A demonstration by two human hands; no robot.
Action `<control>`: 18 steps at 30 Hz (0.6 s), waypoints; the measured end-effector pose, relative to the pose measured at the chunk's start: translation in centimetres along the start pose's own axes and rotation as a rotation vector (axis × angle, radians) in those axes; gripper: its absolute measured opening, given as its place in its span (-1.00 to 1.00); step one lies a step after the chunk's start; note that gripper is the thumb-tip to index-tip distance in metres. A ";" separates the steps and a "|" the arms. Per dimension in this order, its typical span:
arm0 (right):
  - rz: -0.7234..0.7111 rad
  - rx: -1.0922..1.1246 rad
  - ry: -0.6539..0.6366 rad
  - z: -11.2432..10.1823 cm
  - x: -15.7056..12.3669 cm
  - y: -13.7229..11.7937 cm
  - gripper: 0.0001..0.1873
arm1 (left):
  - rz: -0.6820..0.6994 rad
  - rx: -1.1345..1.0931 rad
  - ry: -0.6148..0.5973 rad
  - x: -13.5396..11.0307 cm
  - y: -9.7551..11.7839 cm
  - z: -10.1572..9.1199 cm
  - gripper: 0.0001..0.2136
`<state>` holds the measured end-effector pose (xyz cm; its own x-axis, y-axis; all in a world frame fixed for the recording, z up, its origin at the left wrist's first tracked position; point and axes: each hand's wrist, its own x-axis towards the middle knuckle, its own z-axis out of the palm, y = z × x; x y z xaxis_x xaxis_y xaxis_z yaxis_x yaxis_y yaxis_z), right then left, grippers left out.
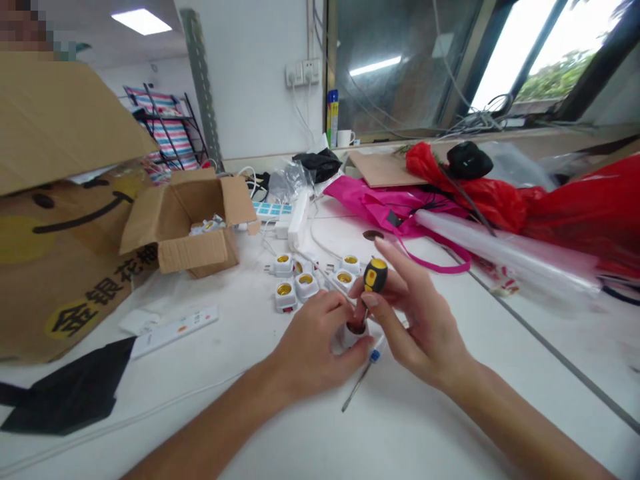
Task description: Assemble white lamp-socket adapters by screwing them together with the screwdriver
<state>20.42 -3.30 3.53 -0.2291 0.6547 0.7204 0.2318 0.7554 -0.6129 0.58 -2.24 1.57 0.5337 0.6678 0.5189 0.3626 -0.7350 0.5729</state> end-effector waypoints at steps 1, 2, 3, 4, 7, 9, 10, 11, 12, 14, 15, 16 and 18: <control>-0.003 -0.044 0.002 0.0 -0.1 0.1 -0.27 | 0.002 0.010 0.011 -0.1 0.0 0.2 -0.85; -0.011 -0.086 0.021 -0.1 -0.1 0.1 -0.30 | -0.006 0.021 0.030 -0.2 0.1 0.4 -0.83; -0.012 -0.118 0.030 0.0 -0.2 0.2 -0.32 | -0.009 0.031 0.044 -0.3 0.1 0.6 -0.80; -0.013 -0.143 0.046 0.0 -0.2 0.3 -0.35 | -0.025 0.034 0.055 -0.3 0.1 0.9 -0.79; -0.070 -0.251 0.092 0.0 -0.5 0.6 -0.42 | -0.024 0.040 0.089 -0.3 -0.1 1.6 -0.76; -0.102 -0.324 0.103 0.1 -0.7 1.0 -0.42 | 0.008 0.078 0.096 -0.2 -0.6 1.9 -0.74; -0.109 -0.359 0.110 0.1 -0.8 1.1 -0.40 | 0.030 0.097 0.086 -0.2 -1.0 1.9 -0.73; -0.118 -0.383 0.117 0.1 -1.0 1.3 -0.39 | 0.050 0.117 0.075 -0.1 -1.5 2.0 -0.71; -0.118 -0.401 0.122 0.2 -1.2 1.5 -0.38 | 0.070 0.138 0.057 -0.2 -2.1 2.0 -0.68; -0.098 -0.414 0.161 0.5 -1.5 1.9 -0.41 | 0.092 0.177 0.010 -0.2 -3.3 2.2 -0.66; -0.073 -0.409 0.190 0.7 -1.7 2.1 -0.44 | 0.098 0.192 -0.016 -0.3 -3.9 2.3 -0.68; -0.044 -0.397 0.223 0.9 -1.9 2.4 -0.47 | 0.098 0.197 -0.029 -0.4 -4.5 2.5 -0.72; 0.022 -0.359 0.276 1.3 -2.1 3.1 -0.50 | 0.088 0.182 -0.036 -0.5 -5.5 3.0 -0.82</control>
<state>20.35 -2.29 -0.33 0.0284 0.6020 0.7980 0.5585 0.6525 -0.5121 0.61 1.13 -3.69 0.5951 0.5978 0.5371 0.4440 -0.8017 0.4002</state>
